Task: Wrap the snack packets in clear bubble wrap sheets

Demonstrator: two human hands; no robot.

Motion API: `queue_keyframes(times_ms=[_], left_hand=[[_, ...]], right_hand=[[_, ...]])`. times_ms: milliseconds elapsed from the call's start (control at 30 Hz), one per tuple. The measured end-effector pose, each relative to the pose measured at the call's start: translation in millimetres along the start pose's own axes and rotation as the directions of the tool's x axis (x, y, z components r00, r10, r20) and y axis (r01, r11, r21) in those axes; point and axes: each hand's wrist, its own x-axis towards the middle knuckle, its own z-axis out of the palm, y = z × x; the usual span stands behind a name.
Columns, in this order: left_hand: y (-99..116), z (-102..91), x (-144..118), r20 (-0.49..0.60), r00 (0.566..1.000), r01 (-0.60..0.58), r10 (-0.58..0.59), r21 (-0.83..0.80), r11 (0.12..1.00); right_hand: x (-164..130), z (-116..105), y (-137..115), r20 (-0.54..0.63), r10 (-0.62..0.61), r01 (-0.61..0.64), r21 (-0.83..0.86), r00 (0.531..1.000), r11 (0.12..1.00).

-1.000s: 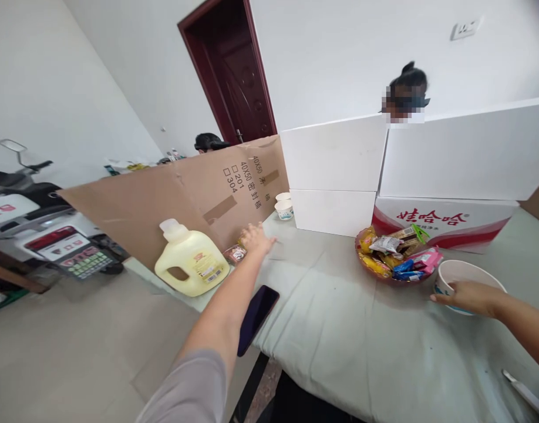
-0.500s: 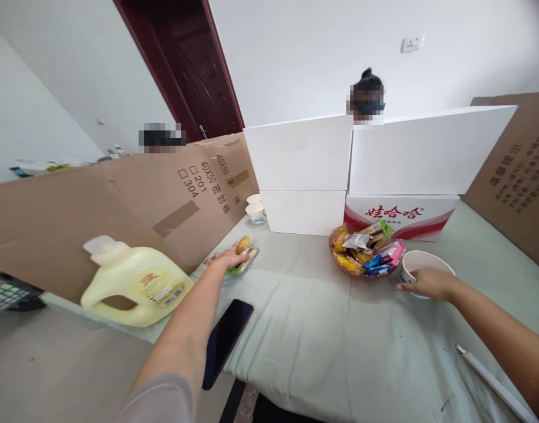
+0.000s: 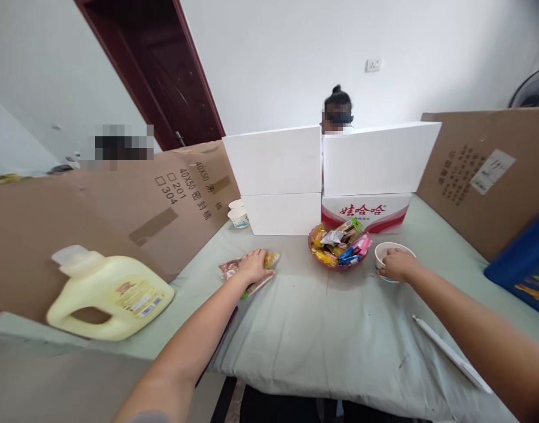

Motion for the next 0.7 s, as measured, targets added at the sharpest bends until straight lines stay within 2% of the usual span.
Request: queue_keyframes(times_ms=[133, 233, 333, 467, 567, 633, 700], left_hand=[[33, 4.5, 1, -0.093, 0.995, -0.047, 0.029, -0.188, 0.981], [57, 4.6, -7, -0.193, 0.981, -0.082, 0.010, -0.367, 0.927], [86, 20.7, -30, -0.229, 0.973, -0.114, -0.022, -0.561, 0.820], [126, 71.0, -82, -0.188, 0.982, -0.132, -0.008, -0.719, 0.682], [142, 106.5, -122, -0.222, 0.975, -0.166, 0.001, -0.725, 0.668], [143, 120.9, -140, -0.327, 0.942, -0.274, 0.074, -0.625, 0.730], [139, 128.2, -148, -0.418, 0.883, -0.412, 0.214, -0.468, 0.782]], right_hand=[[-41, -22, 0, 0.008, 0.004, -0.004, -0.060, 1.000, 0.998], [-92, -19, 6, -0.065, -0.029, 0.027, -0.035, 0.997, 0.999], [-146, 14, 18, -0.140, -0.035, 0.048, 0.091, 0.990, 0.995], [-196, 72, 35, -0.205, 0.044, -0.004, 0.193, 0.978, 0.981], [-211, 88, 34, -0.275, 0.044, 0.015, 0.209, 0.960, 0.978], [-211, 80, 21, -0.281, 0.040, 0.035, 0.257, 0.959, 0.966], [-206, 62, -5, -0.268, 0.015, 0.083, 0.350, 0.963, 0.933]])
